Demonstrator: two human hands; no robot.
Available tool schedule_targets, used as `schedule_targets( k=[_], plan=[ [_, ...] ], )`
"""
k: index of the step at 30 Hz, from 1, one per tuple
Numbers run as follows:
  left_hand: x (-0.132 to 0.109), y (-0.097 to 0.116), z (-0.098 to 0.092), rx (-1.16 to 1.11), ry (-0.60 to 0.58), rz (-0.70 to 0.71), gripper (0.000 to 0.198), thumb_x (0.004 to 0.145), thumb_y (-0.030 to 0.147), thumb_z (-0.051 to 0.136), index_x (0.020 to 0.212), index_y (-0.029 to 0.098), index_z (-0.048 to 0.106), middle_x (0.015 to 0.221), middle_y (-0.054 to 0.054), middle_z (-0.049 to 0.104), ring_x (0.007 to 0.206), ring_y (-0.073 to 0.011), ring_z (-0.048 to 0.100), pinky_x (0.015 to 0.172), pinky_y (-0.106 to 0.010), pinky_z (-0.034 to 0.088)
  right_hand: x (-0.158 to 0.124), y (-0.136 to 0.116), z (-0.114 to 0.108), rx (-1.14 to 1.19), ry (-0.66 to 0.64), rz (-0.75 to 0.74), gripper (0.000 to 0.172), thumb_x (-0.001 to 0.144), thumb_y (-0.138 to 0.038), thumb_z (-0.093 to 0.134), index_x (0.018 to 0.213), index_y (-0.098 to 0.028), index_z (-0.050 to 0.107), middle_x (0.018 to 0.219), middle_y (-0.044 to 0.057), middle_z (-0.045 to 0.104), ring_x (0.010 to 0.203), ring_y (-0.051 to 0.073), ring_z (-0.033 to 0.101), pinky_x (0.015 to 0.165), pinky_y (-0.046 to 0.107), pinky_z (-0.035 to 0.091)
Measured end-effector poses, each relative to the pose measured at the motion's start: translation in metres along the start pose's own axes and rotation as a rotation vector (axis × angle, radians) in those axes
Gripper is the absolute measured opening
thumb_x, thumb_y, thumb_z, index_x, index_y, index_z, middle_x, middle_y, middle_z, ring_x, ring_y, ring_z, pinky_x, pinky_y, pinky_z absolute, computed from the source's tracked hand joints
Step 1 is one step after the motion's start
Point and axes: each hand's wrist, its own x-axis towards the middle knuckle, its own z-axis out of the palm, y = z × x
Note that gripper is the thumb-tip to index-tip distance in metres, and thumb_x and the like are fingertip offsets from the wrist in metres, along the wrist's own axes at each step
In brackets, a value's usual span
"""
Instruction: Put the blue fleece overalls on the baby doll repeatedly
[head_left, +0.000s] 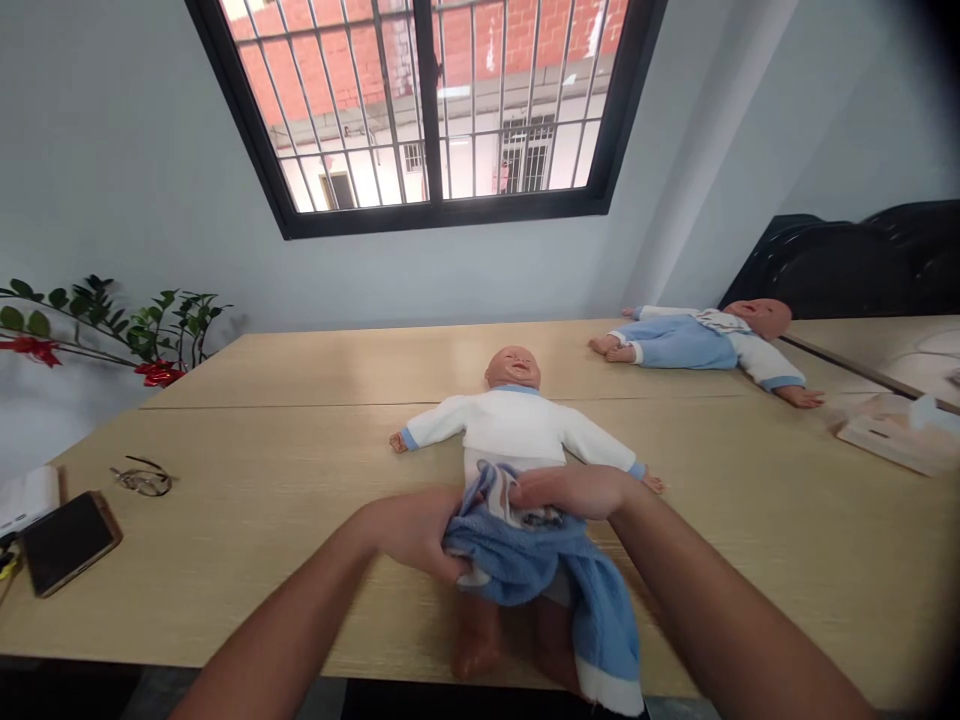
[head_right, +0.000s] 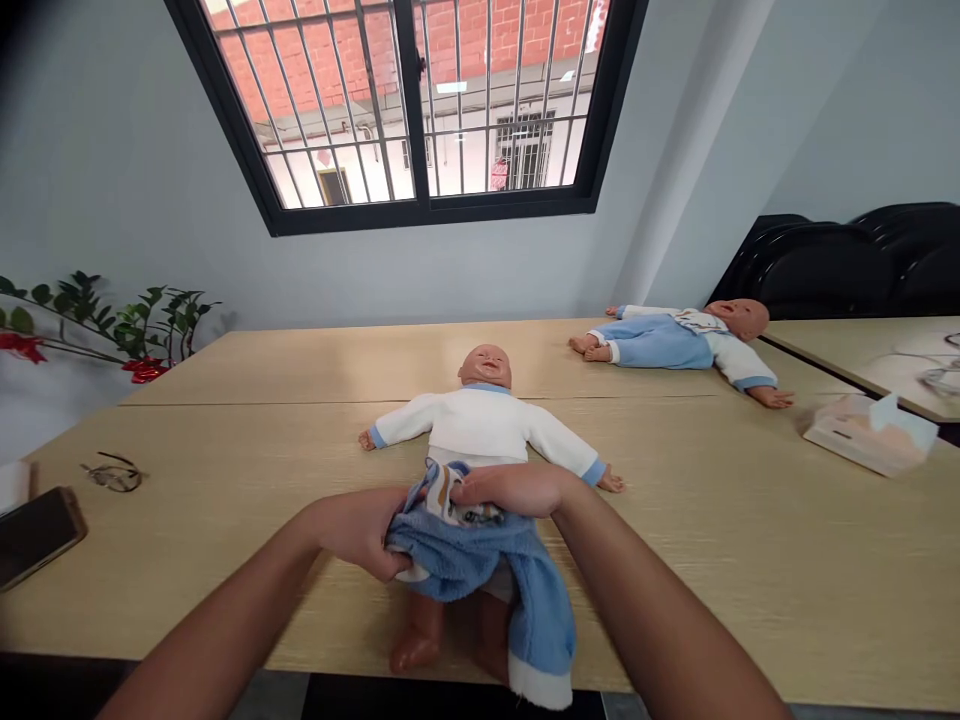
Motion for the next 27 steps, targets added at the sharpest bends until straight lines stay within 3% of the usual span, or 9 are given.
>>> schedule_targets(
  k=[3,8,11,16,18,20,22,24,27],
  plan=[
    [0.000,0.002,0.003,0.039,0.067,0.000,0.066,0.071,0.013,0.073,0.135,0.020,0.059,0.125,-0.007,0.072,0.109,-0.0286,0.068,0.098,-0.040,0.056,-0.011,-0.015,-0.010,0.004,-0.159,0.095,0.045,0.097,-0.060,0.058,0.093,-0.021,0.080,0.093,0.004,0.076,0.083,0.021,0.067,0.074,0.032,0.056],
    [0.003,-0.004,0.003,-0.105,0.139,0.035,0.062,0.084,0.015,0.059,0.145,0.018,0.051,0.140,-0.010,0.065,0.127,-0.0287,0.061,0.112,-0.046,0.048,-0.004,-0.019,-0.010,0.261,0.106,-0.021,0.047,0.097,-0.058,0.058,0.119,-0.019,0.074,0.117,0.007,0.073,0.104,0.023,0.065,0.093,0.036,0.052],
    [0.004,-0.006,0.005,-0.049,0.199,0.060,0.058,0.087,0.021,0.062,0.144,0.018,0.052,0.139,-0.011,0.065,0.124,-0.0291,0.063,0.107,-0.044,0.052,0.003,-0.009,-0.003,0.356,0.134,0.049,0.044,0.096,-0.057,0.055,0.096,-0.018,0.076,0.093,0.005,0.074,0.084,0.020,0.064,0.079,0.032,0.053],
    [0.007,-0.009,0.011,0.439,0.201,-0.003,0.052,0.073,0.023,0.079,0.124,0.025,0.064,0.122,-0.007,0.073,0.104,-0.0287,0.070,0.090,-0.038,0.057,0.011,0.007,0.011,0.492,-0.083,0.122,0.021,0.079,-0.037,0.065,0.076,-0.018,0.073,0.066,0.001,0.066,0.055,0.014,0.051,0.052,0.026,0.041],
    [0.009,-0.012,0.013,0.616,0.208,0.069,0.036,0.079,0.021,0.074,0.113,0.023,0.066,0.115,-0.007,0.073,0.101,-0.0263,0.070,0.089,-0.036,0.056,0.018,0.008,0.017,0.430,0.018,0.022,0.021,0.082,-0.034,0.060,0.075,-0.017,0.071,0.065,0.001,0.064,0.056,0.014,0.052,0.056,0.026,0.043],
    [0.012,-0.017,0.018,0.775,0.231,0.149,0.025,0.083,0.021,0.069,0.107,0.021,0.064,0.104,-0.007,0.073,0.094,-0.0239,0.069,0.086,-0.036,0.055,0.027,0.007,0.022,0.326,0.234,-0.090,0.023,0.090,-0.032,0.054,0.082,-0.018,0.070,0.072,0.002,0.067,0.067,0.016,0.060,0.066,0.028,0.048],
    [0.016,-0.020,0.025,0.883,0.231,0.224,0.027,0.082,0.026,0.072,0.107,0.021,0.063,0.096,-0.007,0.072,0.090,-0.0236,0.067,0.084,-0.036,0.054,0.034,0.005,0.028,0.129,0.375,-0.147,0.020,0.092,-0.026,0.051,0.090,-0.019,0.069,0.085,0.004,0.072,0.080,0.018,0.065,0.078,0.031,0.051],
    [0.019,-0.021,0.035,0.946,0.204,0.331,0.035,0.079,0.031,0.076,0.110,0.020,0.062,0.093,-0.007,0.072,0.087,-0.0238,0.067,0.083,-0.036,0.053,0.037,0.002,0.034,-0.148,0.337,-0.115,0.019,0.091,-0.020,0.052,0.093,-0.019,0.070,0.093,0.006,0.075,0.086,0.020,0.067,0.082,0.032,0.051],
    [0.025,-0.018,0.054,1.021,0.128,0.552,0.030,0.083,0.031,0.076,0.107,0.019,0.063,0.081,-0.003,0.072,0.076,-0.0207,0.064,0.079,-0.035,0.050,0.031,-0.004,0.043,-0.574,0.238,0.098,0.024,0.093,-0.018,0.049,0.100,-0.020,0.072,0.093,0.009,0.078,0.083,0.025,0.070,0.076,0.036,0.049]
  ],
)
